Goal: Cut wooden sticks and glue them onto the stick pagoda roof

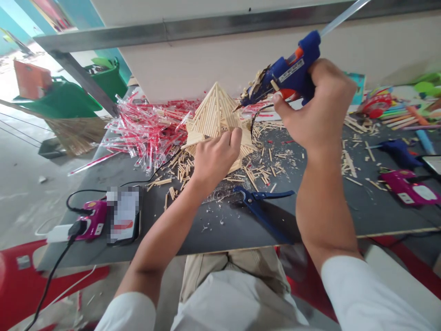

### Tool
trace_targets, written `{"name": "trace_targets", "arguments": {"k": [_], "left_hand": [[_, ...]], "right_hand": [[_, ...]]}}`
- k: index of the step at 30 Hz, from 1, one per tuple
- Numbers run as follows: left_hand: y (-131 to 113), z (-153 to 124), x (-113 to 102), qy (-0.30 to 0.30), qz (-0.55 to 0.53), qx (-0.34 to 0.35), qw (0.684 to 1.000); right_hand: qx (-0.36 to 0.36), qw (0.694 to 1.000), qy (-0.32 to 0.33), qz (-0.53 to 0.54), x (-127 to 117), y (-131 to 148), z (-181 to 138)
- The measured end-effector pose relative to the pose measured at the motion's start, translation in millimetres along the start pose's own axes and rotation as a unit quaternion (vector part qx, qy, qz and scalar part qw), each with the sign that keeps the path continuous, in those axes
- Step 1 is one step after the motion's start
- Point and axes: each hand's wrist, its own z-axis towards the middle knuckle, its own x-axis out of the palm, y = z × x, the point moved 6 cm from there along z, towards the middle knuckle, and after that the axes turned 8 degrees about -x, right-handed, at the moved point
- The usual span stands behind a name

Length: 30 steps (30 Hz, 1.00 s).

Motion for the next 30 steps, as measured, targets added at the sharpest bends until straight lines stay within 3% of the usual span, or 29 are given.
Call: {"name": "trace_targets", "arguments": {"k": [5,10,14,16,18,22,25,27,30], "left_hand": [[1.0,1.6,0.8,0.011,-0.008,-0.025,1.000],[-0.4,2.9,1.9,0.044,0.001,-0.005,0.999],[-13.8,0.3,-6.8,0.108,-0.005,0.080,0.991],[-20.9,-5.2,-19.7,0.149,-0.036,0.145,0.977],[-17.6,-9.4,-39.0,0.171,-0.066,0.165,0.969],[20.3,-10.5,-72.2,0.213,-0.062,0.104,0.970],[67.8,-4.2,-83.2,0.216,-0.030,-0.005,0.976],[99.0,0.3,-83.3,0.204,-0.008,-0.066,0.977],[137.6,1.7,-67.3,0.240,0.009,-0.125,0.962]], "right_hand": [[-0.001,1.000,-0.001,-0.011,1.9,-1.0,-0.9],[-0.016,1.000,-0.002,-0.019,4.4,-2.6,-1.5],[-0.023,1.000,-0.002,-0.017,5.6,-4.8,-2.7],[-0.027,1.000,-0.002,-0.014,4.8,-4.7,-3.3],[-0.039,0.999,-0.004,-0.012,3.0,-2.6,-3.4],[-0.079,0.997,0.001,0.015,-1.0,6.3,-1.9],[-0.098,0.995,0.019,0.020,-2.3,11.6,-1.1],[-0.103,0.994,0.033,0.019,-2.2,12.8,-1.2],[-0.108,0.993,0.048,0.026,-1.2,12.8,-1.8]]}}
